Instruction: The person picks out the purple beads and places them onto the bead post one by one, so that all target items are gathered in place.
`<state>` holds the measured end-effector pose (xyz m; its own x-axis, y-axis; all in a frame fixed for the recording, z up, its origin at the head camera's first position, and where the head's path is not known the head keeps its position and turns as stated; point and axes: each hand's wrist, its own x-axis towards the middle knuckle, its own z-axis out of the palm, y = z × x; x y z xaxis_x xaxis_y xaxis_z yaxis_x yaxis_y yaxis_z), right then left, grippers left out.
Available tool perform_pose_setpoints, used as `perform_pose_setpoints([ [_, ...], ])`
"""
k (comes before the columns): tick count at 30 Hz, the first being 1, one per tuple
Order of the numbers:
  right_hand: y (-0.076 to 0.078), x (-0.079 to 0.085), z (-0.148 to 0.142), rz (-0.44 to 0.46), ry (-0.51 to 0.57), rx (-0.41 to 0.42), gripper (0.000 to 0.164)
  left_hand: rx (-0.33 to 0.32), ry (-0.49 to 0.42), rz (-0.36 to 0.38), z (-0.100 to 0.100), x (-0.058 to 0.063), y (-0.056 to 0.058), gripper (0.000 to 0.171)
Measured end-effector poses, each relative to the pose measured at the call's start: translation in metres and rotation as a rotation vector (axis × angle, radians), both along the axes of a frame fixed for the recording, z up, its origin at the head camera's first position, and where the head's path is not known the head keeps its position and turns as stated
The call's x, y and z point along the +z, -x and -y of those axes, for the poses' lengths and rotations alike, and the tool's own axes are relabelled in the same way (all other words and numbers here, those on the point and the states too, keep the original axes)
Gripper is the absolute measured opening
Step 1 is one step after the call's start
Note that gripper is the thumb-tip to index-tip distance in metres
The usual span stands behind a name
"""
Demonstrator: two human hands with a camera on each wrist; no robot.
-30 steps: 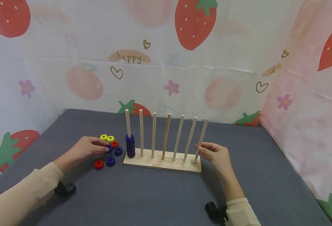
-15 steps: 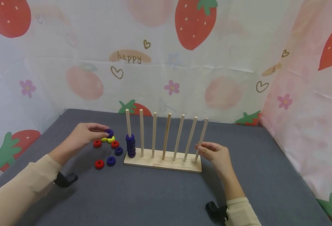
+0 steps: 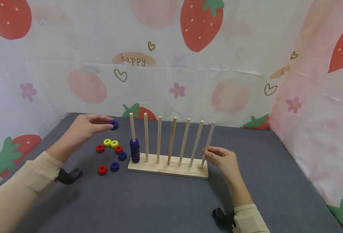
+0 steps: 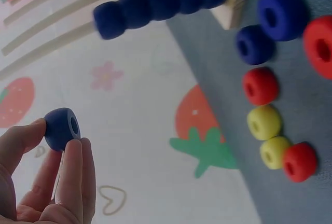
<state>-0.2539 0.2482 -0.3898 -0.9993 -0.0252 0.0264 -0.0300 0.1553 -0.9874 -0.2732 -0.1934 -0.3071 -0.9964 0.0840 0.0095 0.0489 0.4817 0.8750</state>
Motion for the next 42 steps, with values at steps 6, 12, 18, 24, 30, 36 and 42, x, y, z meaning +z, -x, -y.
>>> perform_pose_setpoints([
  [6, 0.0, 0.0, 0.0, 0.002, -0.014, -0.003, 0.043, -0.015, -0.023, -0.01, -0.003, 0.015, -0.001, 0.046],
  [12, 0.0, 0.0, 0.0, 0.003, -0.015, -0.004, 0.043, -0.029, -0.05, -0.051, -0.008, 0.024, 0.0, 0.047],
  [18, 0.001, -0.001, 0.0, 0.004, -0.007, 0.002, 0.045, -0.033, -0.07, -0.09, -0.014, 0.031, 0.001, 0.045],
  [24, 0.0, 0.0, 0.0, 0.003, -0.009, 0.0, 0.045, -0.036, -0.108, -0.117, -0.021, 0.036, 0.001, 0.043],
  [30, 0.0, 0.0, 0.0, 0.003, -0.017, -0.005, 0.044, -0.047, -0.122, -0.133, -0.027, 0.042, 0.0, 0.043],
  [36, 0.001, 0.0, 0.0, 0.003, -0.013, -0.005, 0.045, -0.041, -0.149, -0.142, -0.031, 0.047, 0.0, 0.041],
  [42, 0.0, 0.0, 0.0, -0.004, -0.006, 0.002, 0.045, -0.046, -0.162, -0.151, -0.035, 0.051, 0.001, 0.04],
])
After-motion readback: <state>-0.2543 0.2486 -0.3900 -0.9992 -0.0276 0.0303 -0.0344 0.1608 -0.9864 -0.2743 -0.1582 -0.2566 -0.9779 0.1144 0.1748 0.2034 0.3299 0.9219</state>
